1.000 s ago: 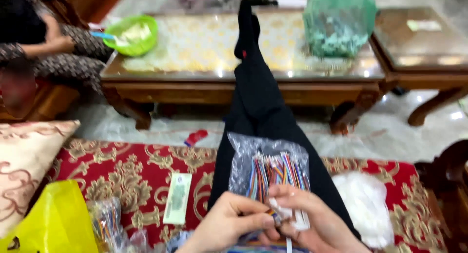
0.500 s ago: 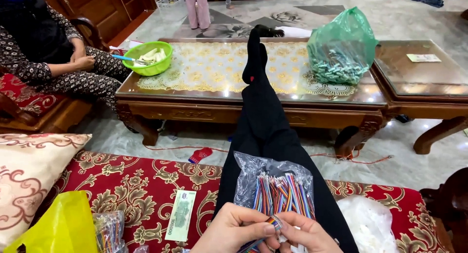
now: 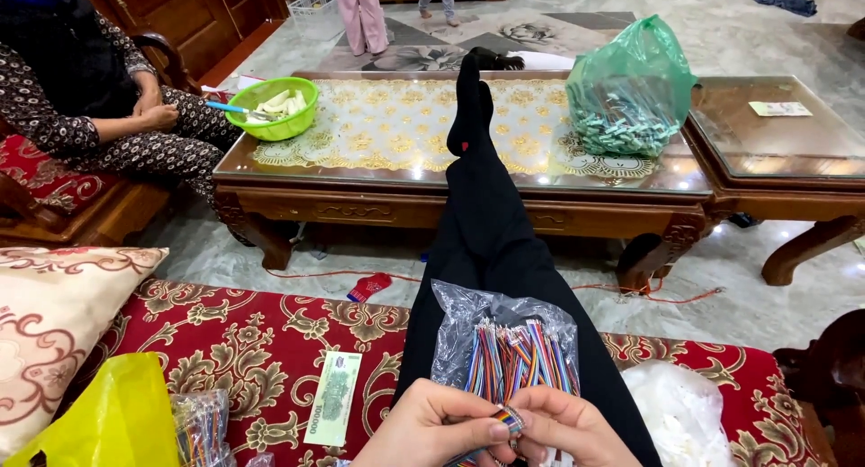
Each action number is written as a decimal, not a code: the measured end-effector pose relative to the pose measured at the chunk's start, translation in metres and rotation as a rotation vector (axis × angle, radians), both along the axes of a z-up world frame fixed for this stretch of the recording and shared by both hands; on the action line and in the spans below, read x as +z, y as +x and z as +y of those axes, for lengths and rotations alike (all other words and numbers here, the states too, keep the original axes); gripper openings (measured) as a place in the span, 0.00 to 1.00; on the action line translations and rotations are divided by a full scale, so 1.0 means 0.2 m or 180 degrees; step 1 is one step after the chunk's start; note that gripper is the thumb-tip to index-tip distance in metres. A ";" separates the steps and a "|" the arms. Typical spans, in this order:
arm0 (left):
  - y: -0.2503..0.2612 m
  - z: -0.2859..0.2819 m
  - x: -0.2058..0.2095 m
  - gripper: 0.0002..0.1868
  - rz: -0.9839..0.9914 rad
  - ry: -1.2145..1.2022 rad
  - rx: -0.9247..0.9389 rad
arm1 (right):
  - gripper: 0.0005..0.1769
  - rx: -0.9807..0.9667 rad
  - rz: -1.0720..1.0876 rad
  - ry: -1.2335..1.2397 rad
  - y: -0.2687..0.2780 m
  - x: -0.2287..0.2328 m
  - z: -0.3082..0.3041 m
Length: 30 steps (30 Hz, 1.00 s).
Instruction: Attaching white plastic connector housings to the ends of multi-colored ribbon cable bundles.
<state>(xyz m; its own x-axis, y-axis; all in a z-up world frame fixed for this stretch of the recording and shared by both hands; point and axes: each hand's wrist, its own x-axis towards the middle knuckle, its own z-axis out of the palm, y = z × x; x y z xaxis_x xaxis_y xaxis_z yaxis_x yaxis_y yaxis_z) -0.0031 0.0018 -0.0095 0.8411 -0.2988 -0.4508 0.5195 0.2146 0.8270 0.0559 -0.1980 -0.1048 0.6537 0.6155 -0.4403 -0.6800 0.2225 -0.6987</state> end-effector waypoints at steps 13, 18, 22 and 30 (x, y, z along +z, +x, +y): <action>0.01 0.02 0.06 0.08 -0.0556 0.0725 -0.0630 | 0.16 -0.0172 0.1428 0.0000 -0.03 0.08 0.04; 0.02 -0.01 -0.06 0.06 -0.0784 0.1129 -0.1107 | 0.10 -0.0658 0.1540 0.0518 -0.04 0.13 0.11; 0.04 -0.09 -0.05 0.08 -0.0350 0.1324 -0.0885 | 0.15 -0.0790 0.1690 0.0372 -0.05 0.20 0.13; 0.05 -0.02 0.00 0.08 -0.0194 0.0483 -0.0740 | 0.03 -0.0624 0.1684 0.0434 -0.07 0.19 0.10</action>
